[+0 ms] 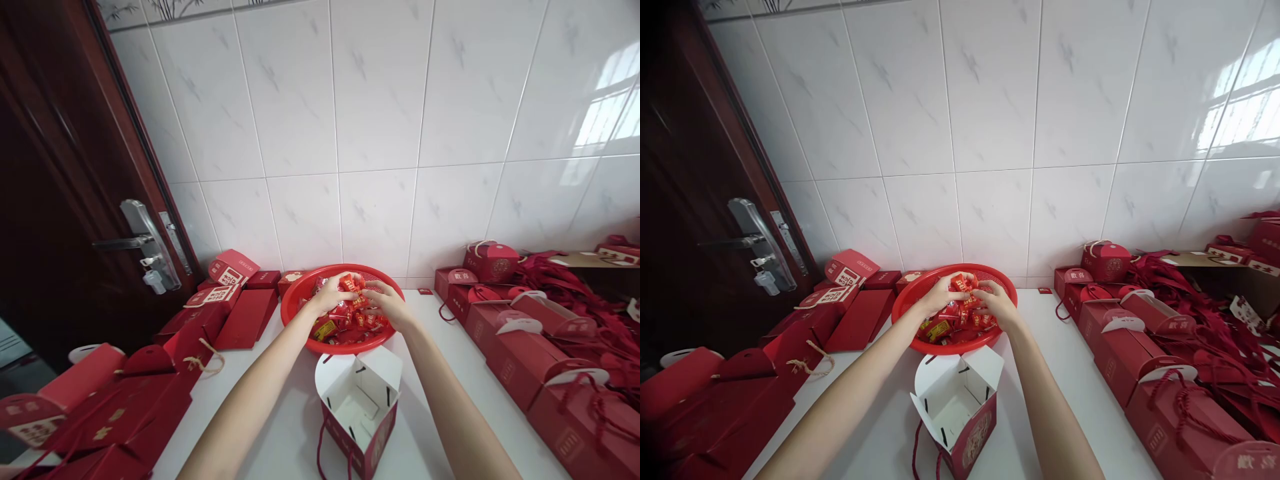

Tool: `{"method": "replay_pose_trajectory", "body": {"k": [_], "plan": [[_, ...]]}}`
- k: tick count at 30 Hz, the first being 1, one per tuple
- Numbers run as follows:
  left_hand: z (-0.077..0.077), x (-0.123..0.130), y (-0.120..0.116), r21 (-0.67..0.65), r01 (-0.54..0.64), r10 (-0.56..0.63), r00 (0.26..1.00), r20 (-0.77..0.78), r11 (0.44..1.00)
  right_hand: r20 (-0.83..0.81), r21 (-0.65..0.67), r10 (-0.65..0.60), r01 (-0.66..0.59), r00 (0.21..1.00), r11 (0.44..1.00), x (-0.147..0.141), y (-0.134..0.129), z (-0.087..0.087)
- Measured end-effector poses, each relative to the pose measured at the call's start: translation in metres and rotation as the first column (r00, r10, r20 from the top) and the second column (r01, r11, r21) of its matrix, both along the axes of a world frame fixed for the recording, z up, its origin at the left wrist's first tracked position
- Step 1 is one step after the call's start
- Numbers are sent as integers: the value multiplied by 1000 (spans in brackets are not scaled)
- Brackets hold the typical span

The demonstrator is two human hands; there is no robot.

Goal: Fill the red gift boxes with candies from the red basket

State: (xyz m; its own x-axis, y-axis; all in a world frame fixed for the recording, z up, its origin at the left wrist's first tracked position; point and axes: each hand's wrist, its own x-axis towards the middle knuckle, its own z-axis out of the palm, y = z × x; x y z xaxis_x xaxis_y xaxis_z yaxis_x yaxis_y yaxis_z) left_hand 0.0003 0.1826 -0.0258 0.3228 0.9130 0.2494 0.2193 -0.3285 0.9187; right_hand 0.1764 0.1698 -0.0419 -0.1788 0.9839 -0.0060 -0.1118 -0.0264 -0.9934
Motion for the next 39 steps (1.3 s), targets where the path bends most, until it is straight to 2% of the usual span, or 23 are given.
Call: {"method": "replay_pose_trajectory", "body": {"k": [3, 7, 12, 17, 21, 25, 29, 32, 35, 37, 39], "plan": [[1, 0, -2, -14, -42, 42, 998, -41, 999, -54, -5, 64, -64, 996, 998, 1, -1, -1], [1, 1, -2, -112, -67, 60, 996, -67, 991, -38, 30, 55, -53, 998, 998, 0, 1, -5], [0, 3, 1, -133, -103, 102, 995, -19, 986, 13, 108, 11, -12, 1000, 994, -2, 3, -7], [-2, 2, 2, -248, -94, 115, 991, 71, 964, 113, 124, -10, -4, 994, 992, -3, 1, -6], [-5, 1, 7, -274, -98, 127, 987, 93, 957, 125, 155, 10, -29, 992, 987, -2, 2, -8], [-6, 0, 8, -233, -94, 111, 992, 62, 968, 121, 175, 12, -33, 993, 984, -2, 4, -11], [-6, -1, 7, -250, -112, 120, 993, 16, 962, 64, 171, -44, 33, 997, 985, -2, 5, -11], [-7, -6, 15, -158, -276, 269, 961, -67, 948, 11, 165, -77, 74, 997, 983, -3, 6, -12], [-8, -22, 34, -20, -461, 452, 877, -162, 887, -36, 143, -93, 97, 995, 985, -3, 8, -13], [-10, -38, 47, 24, -501, 492, 837, -238, 865, -63, 129, -104, 112, 993, 985, -3, 9, -15], [-13, -55, 56, 62, -488, 476, 804, -356, 871, -81, 134, -110, 120, 991, 984, -3, 11, -15]]}}
